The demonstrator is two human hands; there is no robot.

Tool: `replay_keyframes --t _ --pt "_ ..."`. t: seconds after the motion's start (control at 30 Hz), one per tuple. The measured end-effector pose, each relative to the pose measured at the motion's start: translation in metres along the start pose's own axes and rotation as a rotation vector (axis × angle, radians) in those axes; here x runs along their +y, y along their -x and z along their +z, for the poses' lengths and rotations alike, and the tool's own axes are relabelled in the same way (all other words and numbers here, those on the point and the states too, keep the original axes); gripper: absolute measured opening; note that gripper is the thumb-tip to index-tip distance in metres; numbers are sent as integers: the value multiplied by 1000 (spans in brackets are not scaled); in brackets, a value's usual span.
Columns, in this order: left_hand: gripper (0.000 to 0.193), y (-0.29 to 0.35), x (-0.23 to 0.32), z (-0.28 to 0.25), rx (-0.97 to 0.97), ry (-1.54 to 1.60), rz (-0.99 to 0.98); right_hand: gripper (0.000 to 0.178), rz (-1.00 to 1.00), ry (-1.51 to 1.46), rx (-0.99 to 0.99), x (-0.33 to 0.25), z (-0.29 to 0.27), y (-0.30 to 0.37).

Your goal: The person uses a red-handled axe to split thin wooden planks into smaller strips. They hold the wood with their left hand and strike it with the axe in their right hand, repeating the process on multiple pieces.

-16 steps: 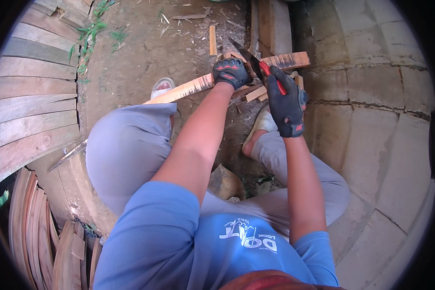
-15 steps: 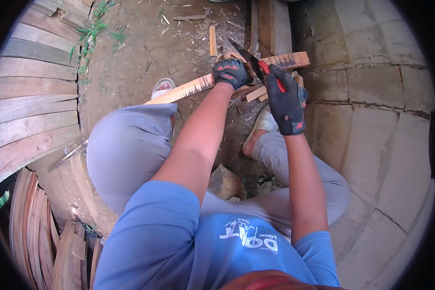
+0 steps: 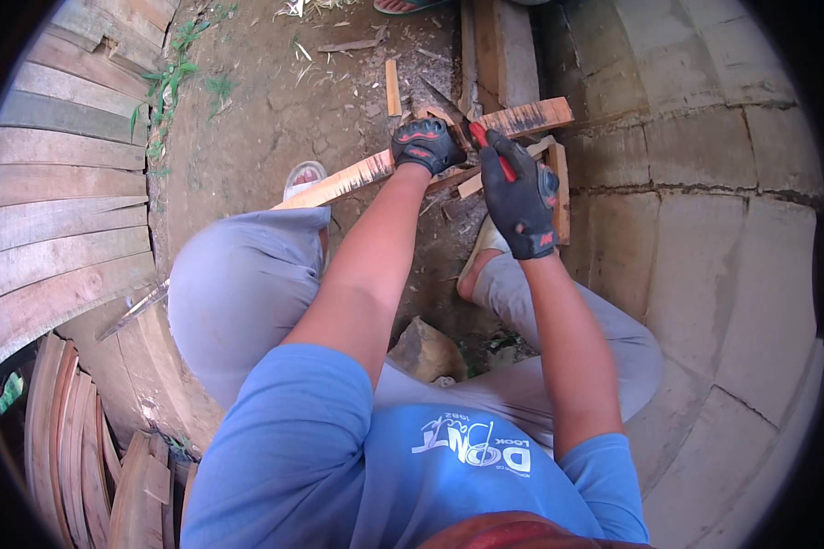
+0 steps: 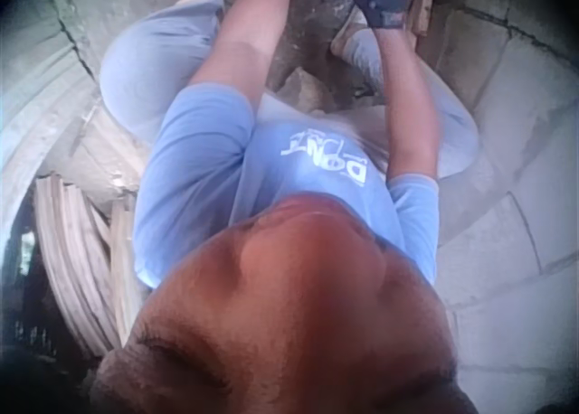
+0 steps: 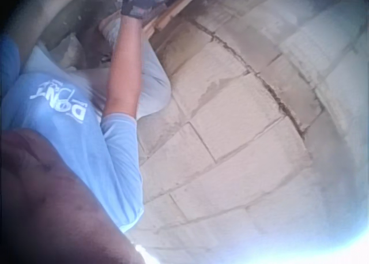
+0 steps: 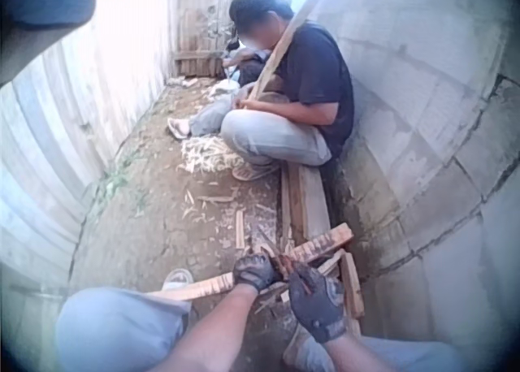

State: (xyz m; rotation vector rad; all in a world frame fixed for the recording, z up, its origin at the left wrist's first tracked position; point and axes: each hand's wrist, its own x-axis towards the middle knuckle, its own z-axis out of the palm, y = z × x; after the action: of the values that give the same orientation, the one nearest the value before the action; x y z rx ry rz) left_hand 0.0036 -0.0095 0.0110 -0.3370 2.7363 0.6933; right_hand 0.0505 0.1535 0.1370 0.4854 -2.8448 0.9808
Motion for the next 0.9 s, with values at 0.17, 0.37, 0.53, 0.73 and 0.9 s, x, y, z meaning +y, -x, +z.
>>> replay_keyframes --t 0.17,0.37,0.53,0.73,0.9 --pt "63 -3 -2 -2 -25 -7 3 31 -33 -129 38 19 9 14" --pt "71 -8 -3 -5 -68 -43 12 28 -77 -173 42 40 1 14" --pt "76 -10 -2 -6 -104 -60 21 29 -62 -312 62 41 6 26" --pt "70 -11 0 -5 -107 -54 26 35 18 -173 -2 26 12 40" --pt "72 -24 -22 19 7 -78 102 35 -54 -354 75 45 32 36"
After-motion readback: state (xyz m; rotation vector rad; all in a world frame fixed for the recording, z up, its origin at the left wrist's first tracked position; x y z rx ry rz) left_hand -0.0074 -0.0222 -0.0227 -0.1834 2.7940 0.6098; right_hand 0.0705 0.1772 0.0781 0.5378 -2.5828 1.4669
